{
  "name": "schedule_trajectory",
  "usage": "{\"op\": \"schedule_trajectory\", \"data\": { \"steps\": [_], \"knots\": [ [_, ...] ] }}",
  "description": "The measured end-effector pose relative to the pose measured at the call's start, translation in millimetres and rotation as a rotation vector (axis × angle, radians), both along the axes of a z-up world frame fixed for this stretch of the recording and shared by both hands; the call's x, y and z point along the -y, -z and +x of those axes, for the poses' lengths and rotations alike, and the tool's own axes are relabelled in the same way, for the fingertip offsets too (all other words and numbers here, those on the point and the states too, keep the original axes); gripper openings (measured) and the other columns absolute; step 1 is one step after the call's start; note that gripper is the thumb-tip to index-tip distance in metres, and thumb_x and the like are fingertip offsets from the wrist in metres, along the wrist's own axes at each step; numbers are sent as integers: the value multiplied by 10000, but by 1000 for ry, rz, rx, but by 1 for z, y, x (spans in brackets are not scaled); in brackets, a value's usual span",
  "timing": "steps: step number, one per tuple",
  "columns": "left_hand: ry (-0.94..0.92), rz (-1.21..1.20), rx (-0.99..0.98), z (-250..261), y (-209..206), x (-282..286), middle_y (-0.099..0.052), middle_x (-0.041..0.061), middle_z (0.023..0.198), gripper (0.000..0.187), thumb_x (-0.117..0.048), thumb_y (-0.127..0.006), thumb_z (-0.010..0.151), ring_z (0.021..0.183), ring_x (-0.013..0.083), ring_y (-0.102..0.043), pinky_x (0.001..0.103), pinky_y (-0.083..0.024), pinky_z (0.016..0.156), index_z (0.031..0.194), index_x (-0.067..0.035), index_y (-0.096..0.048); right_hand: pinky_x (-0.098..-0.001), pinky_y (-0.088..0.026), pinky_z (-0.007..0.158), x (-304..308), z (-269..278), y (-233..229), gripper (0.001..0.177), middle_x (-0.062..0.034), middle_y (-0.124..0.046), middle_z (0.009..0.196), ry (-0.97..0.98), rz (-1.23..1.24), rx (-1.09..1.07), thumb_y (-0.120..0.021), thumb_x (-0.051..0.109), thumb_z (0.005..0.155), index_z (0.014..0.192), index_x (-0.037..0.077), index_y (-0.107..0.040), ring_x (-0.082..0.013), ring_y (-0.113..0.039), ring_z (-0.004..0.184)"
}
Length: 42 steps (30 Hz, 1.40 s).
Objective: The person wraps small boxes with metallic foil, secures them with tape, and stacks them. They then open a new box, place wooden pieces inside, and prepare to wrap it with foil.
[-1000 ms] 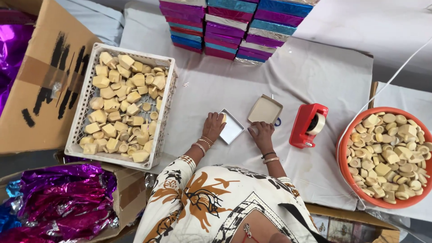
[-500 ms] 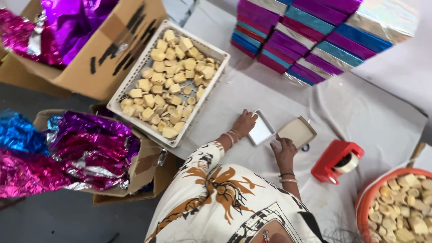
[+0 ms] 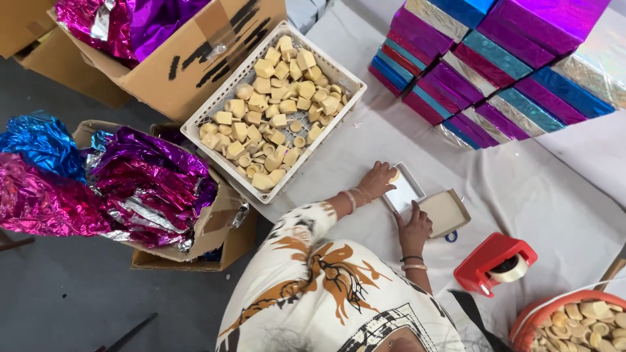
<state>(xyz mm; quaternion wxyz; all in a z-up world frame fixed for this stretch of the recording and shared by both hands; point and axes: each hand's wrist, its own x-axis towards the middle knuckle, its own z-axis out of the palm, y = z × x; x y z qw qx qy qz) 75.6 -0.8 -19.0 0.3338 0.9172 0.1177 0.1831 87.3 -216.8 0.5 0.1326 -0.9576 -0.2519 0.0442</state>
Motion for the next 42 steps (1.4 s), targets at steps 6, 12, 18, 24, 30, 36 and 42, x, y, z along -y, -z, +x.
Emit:
{"op": "schedule_trajectory", "data": {
  "steps": [6,12,18,24,30,36,42],
  "knots": [
    [-128,-130,223,-73,-28,-84,-652,101,1070,210,-107,-777,817,1077,323,-593,435,-519,961,976,-106,-639,-584,-419,964,-2,2,6,706,-129,-592,1256,11,-12,47,-724,545,879,1474,224,-521,-404,-527,1145],
    [-413,-11,21,-168,-35,-231,-720,114,1077,245,42,-607,868,1081,335,-664,429,-543,1001,1050,-94,-700,-588,-426,951,-6,1,2,708,-120,-617,1238,26,17,47,-718,557,884,1476,217,-531,-412,-532,1120],
    [-64,178,-563,-185,-54,-243,-624,80,1310,856,-184,-939,462,1248,386,-487,643,-417,909,1269,-168,-653,-577,-435,920,-10,2,-5,715,-124,-640,1216,40,6,44,-747,548,862,1455,201,-550,-412,-554,1063],
    [-100,96,-554,-184,-25,-248,-723,58,1093,488,-212,-906,649,1155,305,-599,521,-443,982,1086,-166,-693,-527,-459,929,-1,5,7,711,-83,-681,1130,50,126,46,-790,442,834,1461,206,-551,-370,-582,1062],
    [-186,23,-98,-182,-127,-228,-653,160,1097,447,-80,-863,734,1038,407,-619,467,-510,859,1117,-33,-637,-518,-432,939,-9,1,-8,726,-82,-672,1127,78,147,44,-808,447,809,1455,234,-554,-357,-576,1080],
    [78,-186,63,-109,-119,-142,-616,124,1065,211,44,-648,866,1049,337,-622,421,-551,891,1046,-67,-663,-529,-399,967,-5,-2,-7,722,-97,-647,1143,79,179,37,-795,439,822,1467,242,-538,-352,-556,1097],
    [65,30,-4,-57,-41,-100,-591,133,1097,325,76,-628,803,1099,353,-565,443,-516,960,1094,-67,-655,-542,-384,983,-11,5,-8,705,-92,-638,1148,81,202,24,-790,410,832,1471,256,-537,-362,-522,1111]
  ]
}}
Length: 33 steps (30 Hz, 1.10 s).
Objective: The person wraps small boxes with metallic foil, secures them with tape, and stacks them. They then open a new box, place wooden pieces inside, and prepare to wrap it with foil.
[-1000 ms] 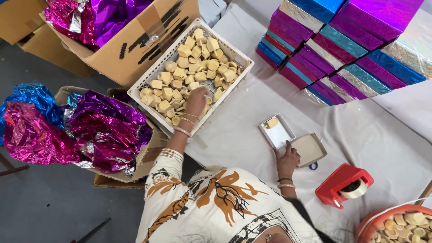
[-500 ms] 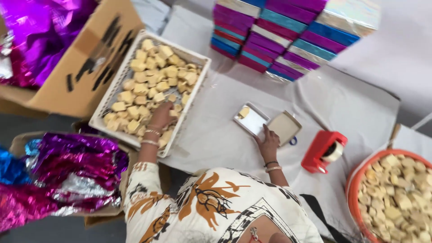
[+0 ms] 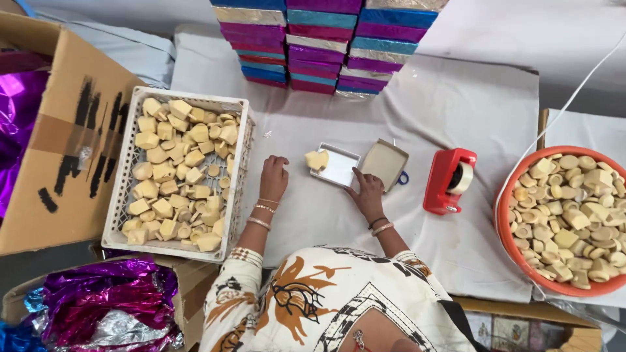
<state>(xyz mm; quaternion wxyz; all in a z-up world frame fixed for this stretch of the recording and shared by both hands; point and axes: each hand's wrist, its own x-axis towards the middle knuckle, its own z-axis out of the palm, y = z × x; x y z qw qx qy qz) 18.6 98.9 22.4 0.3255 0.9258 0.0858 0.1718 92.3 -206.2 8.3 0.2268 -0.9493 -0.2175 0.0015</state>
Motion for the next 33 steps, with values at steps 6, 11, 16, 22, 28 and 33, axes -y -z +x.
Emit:
{"op": "schedule_trajectory", "data": {
  "steps": [6,11,16,22,28,33],
  "knots": [
    [176,-57,13,38,14,46,-448,208,1391,679,-31,-742,761,1267,425,-426,499,-428,1071,1405,-50,-526,-549,-374,978,-2,-6,-5,680,-81,-624,1172,5,-31,3,-775,428,850,1462,259,-533,-363,-495,1111],
    [307,50,-51,70,15,66,-509,168,1401,644,-72,-760,769,1251,392,-466,475,-448,1059,1374,-44,-540,-547,-371,989,1,-8,-6,682,-79,-618,1167,8,-52,-5,-774,445,851,1462,262,-533,-355,-496,1115],
    [365,126,-85,85,-9,75,-649,110,1223,472,-105,-766,798,1158,335,-558,458,-493,998,1244,-57,-619,-539,-355,1017,3,-9,-4,686,-72,-615,1171,7,-20,-9,-770,446,851,1466,256,-534,-337,-500,1140],
    [210,-29,-69,81,-10,119,-663,168,1053,462,-157,-788,768,979,375,-631,484,-542,860,1197,-70,-639,-533,-330,1044,1,-10,-5,692,-79,-607,1168,8,18,12,-770,446,848,1466,242,-531,-329,-499,1169],
    [225,79,-219,85,26,152,-624,220,1053,492,-161,-757,813,935,395,-648,495,-571,765,1259,-42,-587,-550,-328,1054,2,-9,-4,732,-112,-598,1187,17,39,-13,-759,423,864,1509,219,-480,-361,-490,1181],
    [221,70,-258,87,33,160,-591,235,1090,427,-158,-753,780,954,412,-638,491,-574,774,1147,2,-604,-569,-314,1060,4,-8,5,778,-122,-596,1204,33,20,-41,-770,402,831,1516,203,-457,-369,-483,1195]
  ]
}}
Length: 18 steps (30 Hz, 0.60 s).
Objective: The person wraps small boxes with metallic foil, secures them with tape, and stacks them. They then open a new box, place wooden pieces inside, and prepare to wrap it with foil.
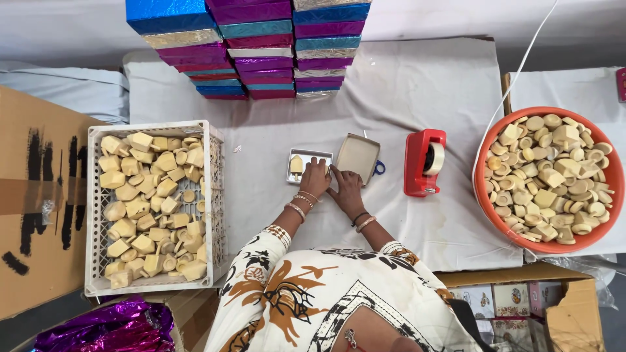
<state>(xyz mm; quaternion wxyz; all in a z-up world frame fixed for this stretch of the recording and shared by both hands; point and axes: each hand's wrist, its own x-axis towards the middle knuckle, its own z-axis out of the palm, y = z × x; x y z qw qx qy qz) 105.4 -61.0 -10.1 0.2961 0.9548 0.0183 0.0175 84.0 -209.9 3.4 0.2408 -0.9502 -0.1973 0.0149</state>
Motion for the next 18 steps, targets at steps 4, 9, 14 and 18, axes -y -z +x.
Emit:
{"op": "schedule_trajectory", "data": {
  "steps": [4,9,14,18],
  "knots": [
    [-6,-100,-57,-1,17,-8,-604,234,1098,426,-145,-738,788,980,400,-637,477,-568,843,1168,6,-617,-566,-315,1067,-1,-1,-5,787,-121,-594,1203,-2,-3,-8,-767,406,827,1520,203,-455,-364,-486,1200],
    [17,-182,-51,-11,11,-25,-636,204,1142,437,-48,-647,843,1104,382,-609,465,-519,971,1279,-17,-632,-575,-326,1056,-2,1,-8,762,-110,-595,1194,-26,-14,20,-760,479,855,1505,213,-466,-369,-498,1188],
    [-31,151,184,-16,-41,-52,-566,174,1324,380,-51,-695,794,1244,405,-507,498,-487,1016,1172,-86,-698,-566,-345,1044,-4,2,-23,738,-115,-561,1277,-14,-25,-36,-754,500,855,1493,243,-486,-379,-484,1199],
    [-21,201,68,-9,-12,-74,-444,184,1482,385,-112,-788,742,1282,444,-441,510,-481,1009,1119,-137,-717,-561,-344,1060,-11,5,-34,660,-152,-476,1407,-58,-42,92,-756,460,858,1449,246,-556,-399,-443,1255]
  ]
}}
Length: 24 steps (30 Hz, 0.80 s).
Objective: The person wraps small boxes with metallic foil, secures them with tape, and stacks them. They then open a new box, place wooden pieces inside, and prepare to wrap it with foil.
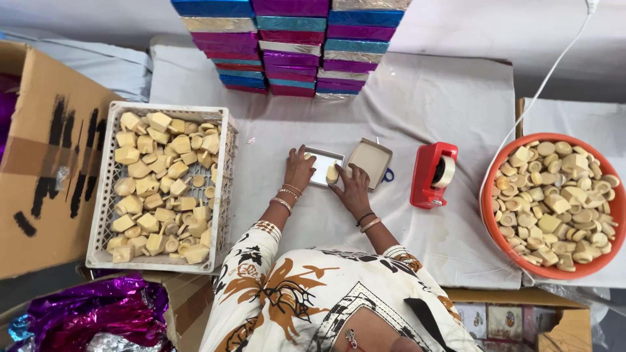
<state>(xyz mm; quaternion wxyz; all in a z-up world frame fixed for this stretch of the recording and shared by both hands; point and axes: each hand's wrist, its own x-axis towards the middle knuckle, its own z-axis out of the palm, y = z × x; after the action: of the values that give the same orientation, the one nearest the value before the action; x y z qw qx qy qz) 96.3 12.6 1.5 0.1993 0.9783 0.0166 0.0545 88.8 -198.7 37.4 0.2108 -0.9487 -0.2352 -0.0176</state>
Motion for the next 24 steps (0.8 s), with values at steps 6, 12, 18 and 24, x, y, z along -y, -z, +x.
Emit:
{"op": "schedule_trajectory", "data": {
  "steps": [6,12,18,24],
  "knots": [
    [-17,-137,-109,4,20,-1,-376,170,1593,422,-50,-741,802,1235,392,-524,461,-546,972,1212,-108,-658,-544,-358,1074,-5,12,16,553,-144,-484,1442,-154,0,46,-757,421,855,1375,274,-640,-402,-433,1301],
    [-54,-223,-119,8,4,1,-384,164,1564,529,-89,-766,787,1230,389,-531,444,-529,1006,1297,-121,-632,-559,-376,1065,-3,16,29,554,-135,-500,1469,-158,-35,75,-767,427,859,1375,274,-637,-407,-443,1280],
    [-137,-328,193,-22,-32,-25,-572,158,1323,341,-125,-784,819,1223,372,-545,450,-518,1001,1143,-99,-681,-547,-396,1056,-8,12,-1,573,-141,-466,1483,-174,-11,-65,-748,392,863,1408,266,-624,-402,-451,1264],
    [-514,-445,607,-83,-48,-140,-674,170,986,137,-39,-706,843,973,372,-641,461,-533,873,978,-61,-692,-564,-406,1035,-2,10,2,607,-191,-439,1472,-183,63,-73,-734,355,896,1453,194,-555,-436,-442,1272]
  ]
}}
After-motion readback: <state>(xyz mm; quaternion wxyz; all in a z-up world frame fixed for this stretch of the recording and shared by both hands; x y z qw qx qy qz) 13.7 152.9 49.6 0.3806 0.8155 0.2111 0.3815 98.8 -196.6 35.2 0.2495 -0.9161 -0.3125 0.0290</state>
